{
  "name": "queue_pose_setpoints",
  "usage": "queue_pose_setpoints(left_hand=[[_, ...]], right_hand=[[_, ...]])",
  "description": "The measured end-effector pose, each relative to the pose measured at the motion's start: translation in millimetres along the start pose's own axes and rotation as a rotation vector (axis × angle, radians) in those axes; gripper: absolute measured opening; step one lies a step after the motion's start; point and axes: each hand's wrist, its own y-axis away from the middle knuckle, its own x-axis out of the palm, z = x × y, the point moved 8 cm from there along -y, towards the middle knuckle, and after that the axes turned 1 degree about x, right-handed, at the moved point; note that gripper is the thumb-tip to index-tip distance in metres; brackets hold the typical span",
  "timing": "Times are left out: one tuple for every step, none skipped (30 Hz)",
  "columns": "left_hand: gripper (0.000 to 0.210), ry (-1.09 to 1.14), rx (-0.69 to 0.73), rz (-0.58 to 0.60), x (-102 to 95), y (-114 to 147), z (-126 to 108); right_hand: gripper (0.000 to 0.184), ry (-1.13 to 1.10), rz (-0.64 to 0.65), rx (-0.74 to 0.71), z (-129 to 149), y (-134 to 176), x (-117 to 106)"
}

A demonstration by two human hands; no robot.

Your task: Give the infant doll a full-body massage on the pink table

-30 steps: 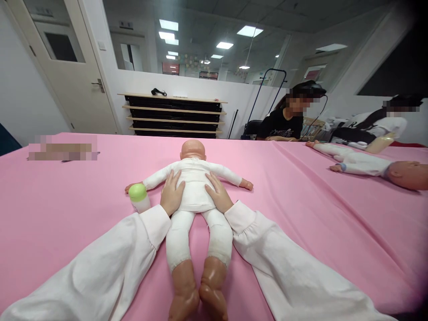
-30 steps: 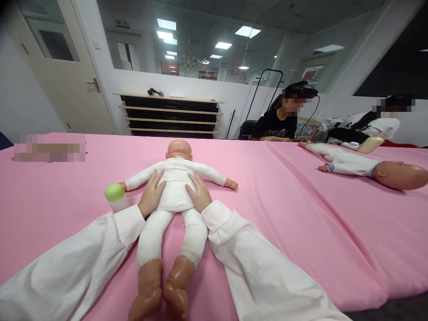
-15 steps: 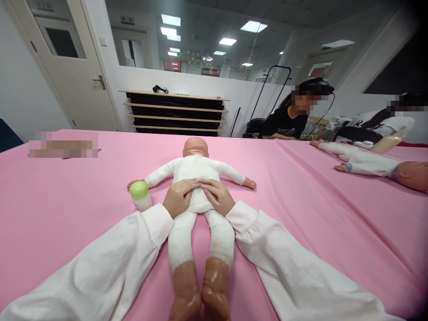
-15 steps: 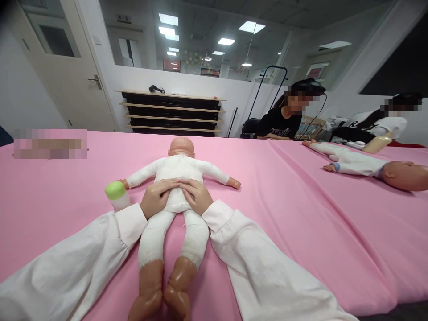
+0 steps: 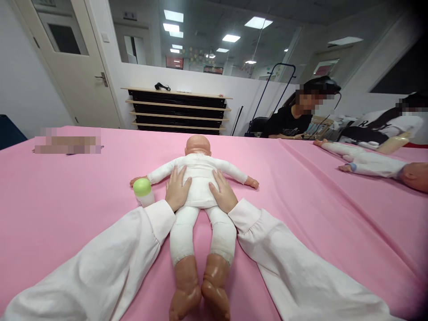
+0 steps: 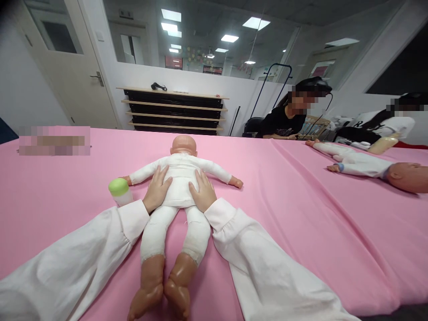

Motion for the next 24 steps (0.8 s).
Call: queue_pose_setpoints(left_hand=[[0.051, 0.022, -0.014, -0.071, -3.7, 0.6, 3.7], [0.051, 0.024, 0.003, -0.136, -8.2, 1.8, 3.7], [0.049, 0.006, 0.051, -0.189, -12.8, 3.5, -0.2], [0.046, -0.021, 0.128, -0.222, -16.6, 5.6, -7.7], [0.042, -0.043, 0.231, -0.227, -18.5, 8.2, -17.9], [0.039, -0.052, 0.35, -0.204, -18.4, 11.5, -29.4], [0.037, -0.047, 0.47, -0.161, -16.7, 15.4, -40.4], [0.035, -0.031, 0.575, -0.108, -14.2, 19.5, -49.7], [0.034, -0.014, 0.653, -0.055, -11.6, 23.0, -56.2], [0.033, -0.001, 0.697, -0.009, -9.3, 25.0, -60.0], [0.033, 0.001, 0.709, 0.03, -7.1, 25.4, -61.6], [0.034, -0.007, 0.697, 0.069, -4.6, 24.6, -61.5], [0.035, -0.025, 0.671, 0.114, -1.6, 23.2, -60.5], [0.037, -0.052, 0.634, 0.159, 1.4, 21.6, -58.8], [0.038, -0.085, 0.591, 0.201, 3.9, 19.9, -56.7], [0.04, -0.119, 0.547, 0.237, 6.1, 18.4, -54.5], [0.041, -0.149, 0.502, 0.264, 7.5, 16.9, -52.1], [0.043, -0.173, 0.456, 0.274, 7.9, 15.3, -49.7], [0.044, -0.189, 0.409, 0.27, 7.5, 13.5, -46.9], [0.044, -0.196, 0.359, 0.256, 6.8, 11.6, -43.6], [0.045, -0.195, 0.306, 0.238, 6.1, 9.7, -39.5], [0.045, -0.185, 0.25, 0.216, 5.4, 7.8, -34.5], [0.046, -0.165, 0.194, 0.194, 4.9, 6.0, -28.8], [0.047, -0.135, 0.14, 0.171, 4.3, 4.4, -22.8]], right_hand=[[0.071, 0.003, -0.044, 0.054, -5.2, 0.8, -2.2], [0.072, 0.016, -0.098, 0.079, -7.3, 2.2, -5.9], [0.071, 0.035, -0.157, 0.066, -5.5, 3.9, -10.8], [0.066, 0.053, -0.211, 0.015, 0.2, 5.9, -16.0], [0.058, 0.062, -0.237, -0.074, 9.5, 8.0, -19.5], [0.051, 0.061, -0.231, -0.182, 20.5, 10.4, -20.8], [0.045, 0.049, -0.195, -0.287, 31.1, 12.9, -19.9], [0.042, 0.034, -0.138, -0.373, 40.0, 15.2, -17.4], [0.04, 0.023, -0.077, -0.43, 46.2, 17.0, -14.3], [0.04, 0.022, -0.024, -0.46, 50.0, 18.0, -11.3], [0.041, 0.031, 0.014, -0.471, 51.7, 18.3, -8.9], [0.042, 0.046, 0.041, -0.47, 52.0, 18.0, -6.9], [0.044, 0.062, 0.063, -0.464, 51.5, 17.5, -5.1], [0.047, 0.075, 0.08, -0.456, 50.7, 16.9, -3.6], [0.051, 0.08, 0.09, -0.448, 50.0, 16.4, -2.9], [0.054, 0.076, 0.094, -0.438, 49.3, 15.8, -2.8], [0.058, 0.068, 0.097, -0.423, 48.4, 15.1, -2.8], [0.06, 0.057, 0.102, -0.402, 47.2, 14.3, -2.7], [0.061, 0.05, 0.107, -0.375, 45.5, 13.4, -2.3], [0.062, 0.047, 0.107, -0.34, 42.9, 12.3, -1.9], [0.063, 0.046, 0.102, -0.302, 39.7, 11.1, -1.5], [0.065, 0.045, 0.092, -0.26, 35.6, 9.8, -1.0], [0.068, 0.04, 0.077, -0.213, 30.3, 8.6, -0.6], [0.072, 0.03, 0.056, -0.163, 24.2, 7.4, -0.3]])
